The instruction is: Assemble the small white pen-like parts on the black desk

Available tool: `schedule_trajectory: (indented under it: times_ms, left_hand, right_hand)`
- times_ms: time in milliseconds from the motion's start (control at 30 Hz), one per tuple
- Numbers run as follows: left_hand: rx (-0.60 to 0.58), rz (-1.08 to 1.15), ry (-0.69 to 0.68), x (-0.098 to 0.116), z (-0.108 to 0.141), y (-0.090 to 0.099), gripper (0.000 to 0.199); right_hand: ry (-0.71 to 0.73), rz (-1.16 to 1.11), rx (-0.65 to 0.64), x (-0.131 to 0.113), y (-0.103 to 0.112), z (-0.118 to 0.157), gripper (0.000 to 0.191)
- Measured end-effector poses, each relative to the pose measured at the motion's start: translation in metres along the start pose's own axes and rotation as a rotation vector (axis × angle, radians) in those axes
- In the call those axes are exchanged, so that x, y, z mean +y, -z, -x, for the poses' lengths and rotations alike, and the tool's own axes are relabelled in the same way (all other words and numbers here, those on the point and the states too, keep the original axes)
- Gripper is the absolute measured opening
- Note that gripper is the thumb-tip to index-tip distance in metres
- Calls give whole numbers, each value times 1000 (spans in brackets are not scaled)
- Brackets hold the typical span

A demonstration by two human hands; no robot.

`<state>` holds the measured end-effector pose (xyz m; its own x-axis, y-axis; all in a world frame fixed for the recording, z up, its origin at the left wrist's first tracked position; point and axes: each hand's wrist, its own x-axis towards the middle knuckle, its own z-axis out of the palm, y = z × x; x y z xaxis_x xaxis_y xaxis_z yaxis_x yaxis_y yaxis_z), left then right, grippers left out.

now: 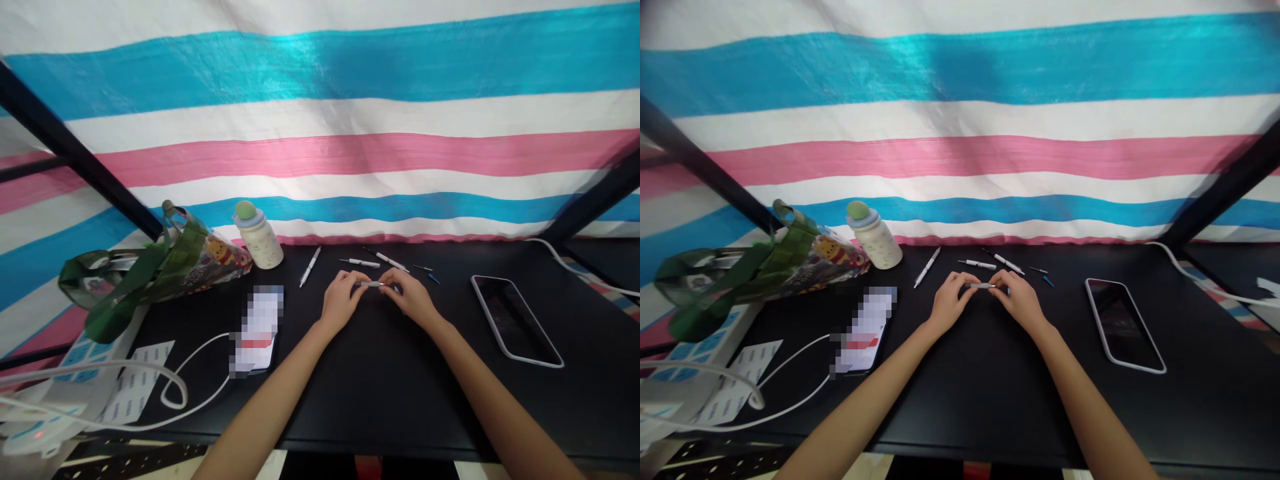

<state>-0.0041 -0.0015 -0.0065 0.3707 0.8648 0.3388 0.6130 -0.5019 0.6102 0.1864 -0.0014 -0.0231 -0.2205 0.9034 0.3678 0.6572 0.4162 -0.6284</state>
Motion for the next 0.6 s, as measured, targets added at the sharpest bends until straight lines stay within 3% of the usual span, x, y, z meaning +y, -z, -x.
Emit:
schedule_trajectory:
  times_ms: [267,600]
  left_hand:
    - [-1,24,6,-1,1,-1,15]
    - [19,4,-11,0,1,-1,16]
  right_hand:
    - [-62,80,-67,-8,6,2,31]
    - [-51,155,-70,-8,5,2,34]
